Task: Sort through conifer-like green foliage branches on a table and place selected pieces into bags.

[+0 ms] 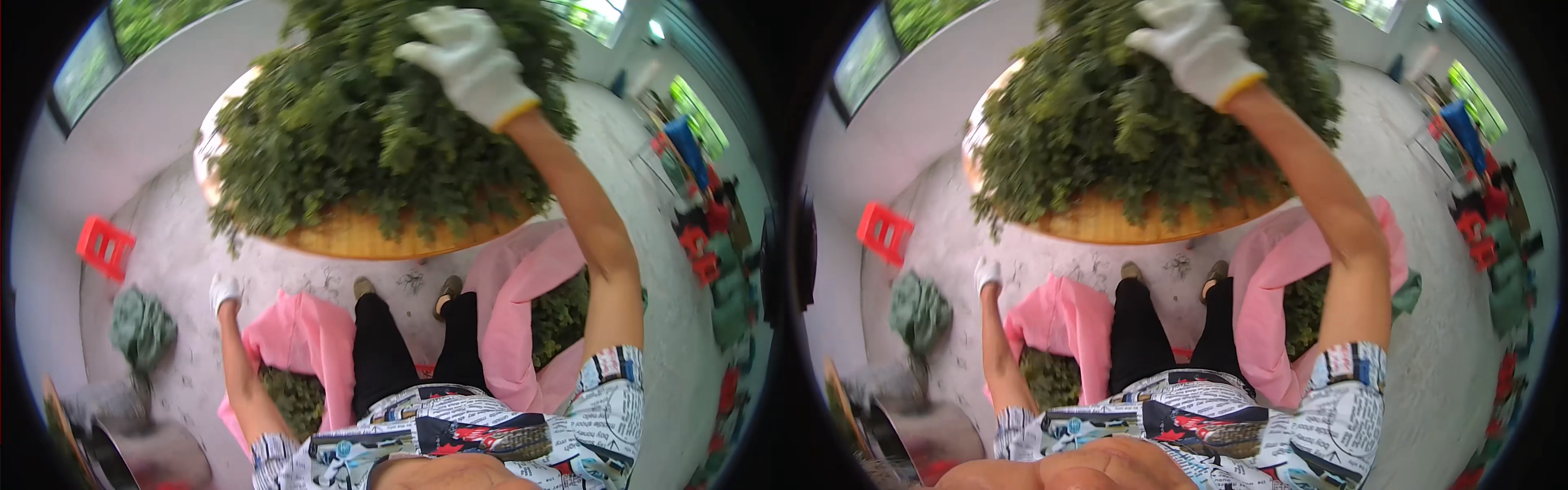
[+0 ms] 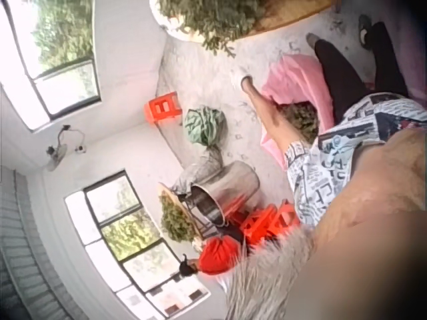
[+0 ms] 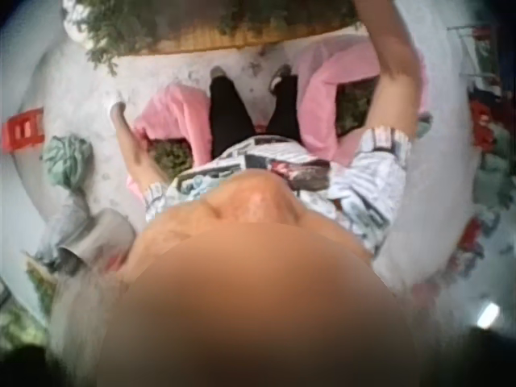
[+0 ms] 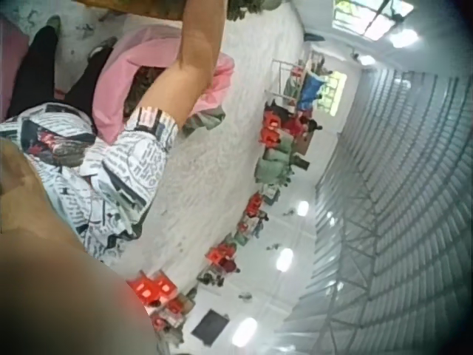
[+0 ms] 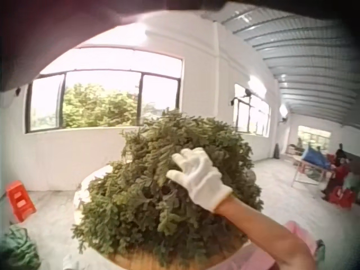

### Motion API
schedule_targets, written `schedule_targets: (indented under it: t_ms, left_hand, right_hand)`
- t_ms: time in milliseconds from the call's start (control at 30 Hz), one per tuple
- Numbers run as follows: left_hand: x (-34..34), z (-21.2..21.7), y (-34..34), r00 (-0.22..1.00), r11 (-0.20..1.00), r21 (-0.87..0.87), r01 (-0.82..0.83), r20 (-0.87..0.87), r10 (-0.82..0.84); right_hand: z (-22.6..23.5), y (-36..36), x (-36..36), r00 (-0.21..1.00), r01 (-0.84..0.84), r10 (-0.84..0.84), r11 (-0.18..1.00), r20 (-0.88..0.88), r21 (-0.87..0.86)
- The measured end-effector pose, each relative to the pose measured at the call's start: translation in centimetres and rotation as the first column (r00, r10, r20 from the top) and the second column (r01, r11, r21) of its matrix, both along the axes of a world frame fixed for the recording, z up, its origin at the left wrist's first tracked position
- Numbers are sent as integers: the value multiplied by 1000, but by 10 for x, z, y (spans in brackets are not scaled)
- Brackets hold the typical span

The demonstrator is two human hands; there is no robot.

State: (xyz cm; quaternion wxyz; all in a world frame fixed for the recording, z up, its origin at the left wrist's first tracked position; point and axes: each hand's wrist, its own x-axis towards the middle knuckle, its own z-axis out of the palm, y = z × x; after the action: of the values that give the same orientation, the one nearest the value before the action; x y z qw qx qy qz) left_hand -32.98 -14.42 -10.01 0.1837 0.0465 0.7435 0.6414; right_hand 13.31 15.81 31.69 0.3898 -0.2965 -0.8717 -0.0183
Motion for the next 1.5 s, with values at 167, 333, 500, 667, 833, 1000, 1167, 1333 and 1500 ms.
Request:
schedule_targets:
  t_ms: [167,333,500,667,833,1000,1167,1333,1500]
  left_hand:
    - [58,74,65,942,988,31,148,-310,-131]
    - [180,185,76,819,873,341,348,-563,-106]
    - [315,248,123,-262,889,-205,409,-960,-101]
    - [374,284,208,-524,905,-279,321,-848,-76]
    - [378,294,276,-514,896,-362,257,-837,-190]
    - [387,284,289,-526,807,-578,119,-726,-443]
    - [337,260,281,-511,853,-471,226,-803,-308]
    - [381,283,252,-371,780,-479,402,-864,-340]
    - [406,291,246,-352,924,28,381,-920,173]
  right_hand:
    - [9,13,-5,773,-12,-511,580,376,814]
    - [34,31,2,919,43,-337,603,206,797]
    - [39,13,9,926,54,-349,496,142,867]
    - [33,-36,18,835,33,-541,237,104,971]
    - [42,-62,42,827,108,-549,368,122,924]
    - [70,-31,89,853,153,-481,603,204,783]
    - [75,-13,98,891,233,-397,816,220,529]
    - [78,15,131,766,207,-463,834,446,512]
    - [73,26,163,893,239,-263,965,365,108]
